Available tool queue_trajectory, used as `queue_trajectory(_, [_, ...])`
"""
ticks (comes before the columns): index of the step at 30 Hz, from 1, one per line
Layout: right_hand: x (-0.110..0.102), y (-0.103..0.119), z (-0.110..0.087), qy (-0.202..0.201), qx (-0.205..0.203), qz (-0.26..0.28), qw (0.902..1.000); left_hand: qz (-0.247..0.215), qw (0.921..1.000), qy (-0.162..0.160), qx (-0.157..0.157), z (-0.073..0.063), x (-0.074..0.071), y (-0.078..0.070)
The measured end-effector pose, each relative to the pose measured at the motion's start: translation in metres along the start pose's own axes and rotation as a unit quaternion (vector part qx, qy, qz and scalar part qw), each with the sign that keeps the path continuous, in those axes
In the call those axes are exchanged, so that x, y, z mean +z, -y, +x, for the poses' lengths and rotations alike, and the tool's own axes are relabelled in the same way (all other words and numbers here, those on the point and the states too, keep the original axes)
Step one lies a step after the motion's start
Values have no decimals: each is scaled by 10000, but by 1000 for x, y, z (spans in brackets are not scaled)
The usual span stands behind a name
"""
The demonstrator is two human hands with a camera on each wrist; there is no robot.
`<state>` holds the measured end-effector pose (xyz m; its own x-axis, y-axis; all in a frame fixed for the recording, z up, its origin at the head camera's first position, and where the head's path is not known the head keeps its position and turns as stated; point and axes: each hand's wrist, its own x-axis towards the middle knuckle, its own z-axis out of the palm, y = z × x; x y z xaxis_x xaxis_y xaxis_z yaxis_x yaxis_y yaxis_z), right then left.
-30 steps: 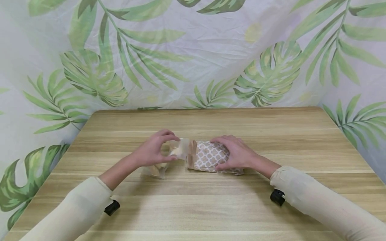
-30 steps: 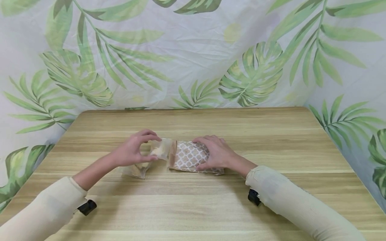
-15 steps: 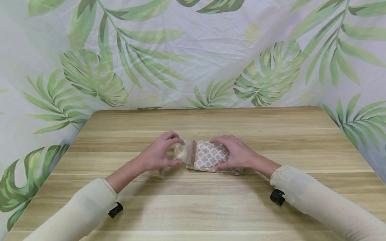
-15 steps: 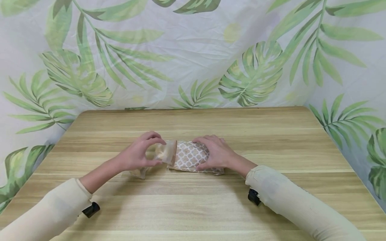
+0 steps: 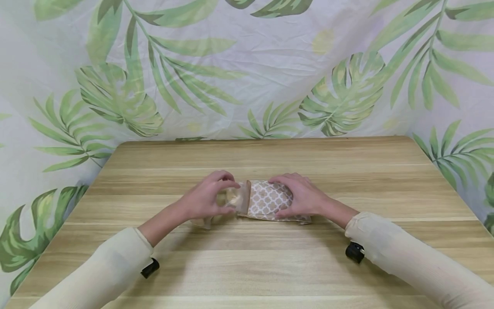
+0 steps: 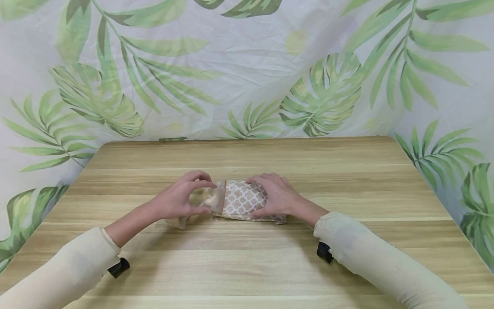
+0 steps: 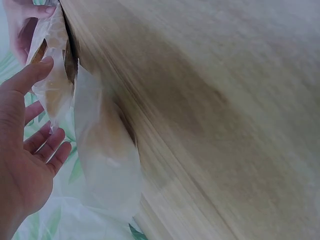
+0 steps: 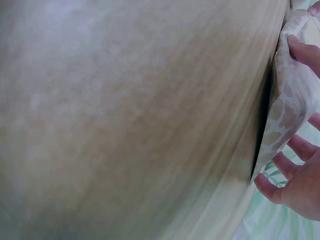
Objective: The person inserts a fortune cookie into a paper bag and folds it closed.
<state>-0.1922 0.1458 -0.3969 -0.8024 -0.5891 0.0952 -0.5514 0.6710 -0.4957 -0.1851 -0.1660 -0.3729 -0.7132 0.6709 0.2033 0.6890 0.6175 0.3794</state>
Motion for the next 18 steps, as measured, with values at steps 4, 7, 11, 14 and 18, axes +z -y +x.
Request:
queue_trajectory(4, [0,0,0,-11,-19,-11,10000,-24,10000,7,-3,3,2,-2])
queue_trajectory(7, [0,0,0,-26,-46,-32,10000,-54,10000,19,-47,5,4,-3])
queue_trajectory(11, [0,1,0,-24,-45,-8,10000,-80,9999,17,-64,8,6,-4])
queue_trajectory(14, [-1,1,0,-10,-25,2,10000,-130,9999,20,-27,10,8,-4])
queue_trajectory(18, [0,1,-1,10,15,10,10000,-202,9998,63,-14,13,11,-4])
